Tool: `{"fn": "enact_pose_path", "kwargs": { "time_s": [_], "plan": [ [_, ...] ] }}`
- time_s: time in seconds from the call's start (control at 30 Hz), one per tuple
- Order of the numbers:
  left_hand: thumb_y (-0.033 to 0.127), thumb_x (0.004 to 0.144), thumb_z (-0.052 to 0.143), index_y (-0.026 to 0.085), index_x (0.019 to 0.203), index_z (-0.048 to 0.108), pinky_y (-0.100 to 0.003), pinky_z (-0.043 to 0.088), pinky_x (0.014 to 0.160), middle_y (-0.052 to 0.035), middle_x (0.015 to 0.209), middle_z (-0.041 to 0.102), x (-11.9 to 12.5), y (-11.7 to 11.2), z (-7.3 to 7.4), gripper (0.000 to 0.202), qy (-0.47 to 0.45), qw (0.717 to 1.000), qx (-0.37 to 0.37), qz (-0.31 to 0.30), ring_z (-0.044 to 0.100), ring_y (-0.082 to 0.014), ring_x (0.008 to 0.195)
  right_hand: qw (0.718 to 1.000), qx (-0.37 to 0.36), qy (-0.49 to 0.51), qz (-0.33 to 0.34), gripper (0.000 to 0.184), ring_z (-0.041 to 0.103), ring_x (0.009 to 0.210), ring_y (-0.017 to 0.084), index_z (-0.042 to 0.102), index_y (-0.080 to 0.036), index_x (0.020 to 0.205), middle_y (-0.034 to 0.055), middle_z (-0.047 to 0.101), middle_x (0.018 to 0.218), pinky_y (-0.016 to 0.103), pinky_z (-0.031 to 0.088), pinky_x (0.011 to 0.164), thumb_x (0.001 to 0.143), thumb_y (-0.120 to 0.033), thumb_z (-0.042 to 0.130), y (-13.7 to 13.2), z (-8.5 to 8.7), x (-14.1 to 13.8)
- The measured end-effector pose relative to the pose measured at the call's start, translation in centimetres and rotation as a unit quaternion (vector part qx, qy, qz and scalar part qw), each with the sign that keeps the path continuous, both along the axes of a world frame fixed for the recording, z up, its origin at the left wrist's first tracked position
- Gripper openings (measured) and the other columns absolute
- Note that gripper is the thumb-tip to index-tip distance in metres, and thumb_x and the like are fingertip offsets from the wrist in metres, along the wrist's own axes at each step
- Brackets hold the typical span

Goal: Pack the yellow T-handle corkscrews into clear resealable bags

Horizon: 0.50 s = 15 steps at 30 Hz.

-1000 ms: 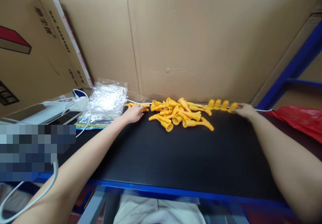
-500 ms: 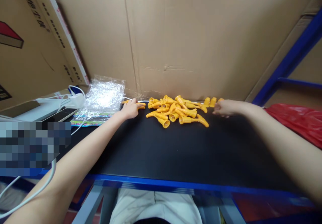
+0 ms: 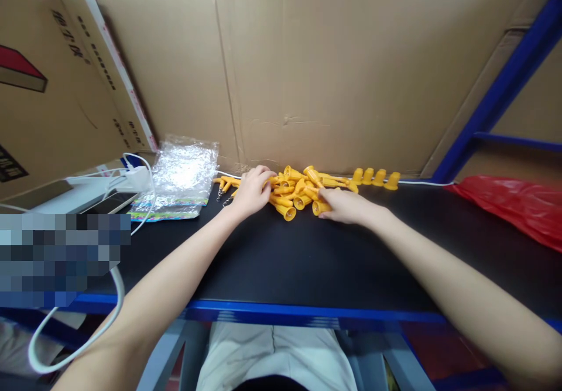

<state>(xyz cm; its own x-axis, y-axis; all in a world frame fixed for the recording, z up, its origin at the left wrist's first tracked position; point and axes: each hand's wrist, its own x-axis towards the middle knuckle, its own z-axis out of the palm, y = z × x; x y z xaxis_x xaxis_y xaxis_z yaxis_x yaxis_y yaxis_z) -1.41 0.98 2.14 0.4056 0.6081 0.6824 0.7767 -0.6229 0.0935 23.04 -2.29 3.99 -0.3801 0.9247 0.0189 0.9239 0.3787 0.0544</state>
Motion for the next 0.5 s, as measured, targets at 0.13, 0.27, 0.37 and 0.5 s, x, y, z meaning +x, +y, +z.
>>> {"fn": "enact_pose_path", "kwargs": {
  "time_s": [0.13, 0.27, 0.37, 0.5],
  "plan": [
    [0.012, 0.082, 0.039, 0.019, 0.107, 0.055, -0.036, 0.036, 0.086, -0.0070, 0.109, 0.056, -0.1, -0.8, -1.2, 0.030, 0.027, 0.998, 0.032, -0.044, 0.051, -0.0195, 0.101, 0.999, 0.035, -0.013, 0.026, 0.028, 0.061, 0.075, 0.022, 0.053, -0.018, 0.098, 0.0073, 0.064, 0.086, 0.027, 0.041, 0.058, 0.072, -0.029, 0.053, -0.4, -0.4, 0.6],
    [0.016, 0.086, 0.037, 0.018, 0.113, 0.052, -0.038, 0.035, 0.090, -0.0090, 0.113, 0.055, 0.4, -1.8, -1.0, 0.031, 0.037, 0.996, 0.044, -0.073, 0.049, -0.0206, 0.106, 0.978, 0.171, 0.101, 0.057, 0.032, 0.060, 0.080, 0.022, 0.052, -0.018, 0.103, 0.0077, 0.063, 0.094, 0.029, 0.043, 0.063, 0.073, -0.029, 0.052, -0.7, 0.2, 0.5],
    [0.024, 0.088, 0.037, 0.017, 0.120, 0.046, -0.038, 0.036, 0.092, -0.0104, 0.120, 0.052, 1.1, -2.7, -0.6, 0.034, 0.033, 0.994, 0.058, -0.087, 0.047, -0.0213, 0.111, 0.920, 0.288, 0.252, 0.087, 0.031, 0.058, 0.087, 0.021, 0.050, -0.017, 0.106, 0.0096, 0.060, 0.101, 0.032, 0.045, 0.072, 0.079, -0.033, 0.049, -1.2, 0.7, 0.0],
    [0.033, 0.090, 0.036, 0.016, 0.130, 0.037, -0.035, 0.040, 0.091, -0.0109, 0.119, 0.053, 1.7, -3.6, -0.3, 0.043, 0.017, 0.996, 0.044, -0.076, 0.051, -0.0200, 0.108, 0.860, 0.320, 0.385, 0.103, 0.033, 0.056, 0.093, 0.021, 0.045, -0.020, 0.108, 0.0094, 0.057, 0.103, 0.036, 0.046, 0.081, 0.081, -0.037, 0.051, -1.8, 1.0, -0.6]
  ]
}}
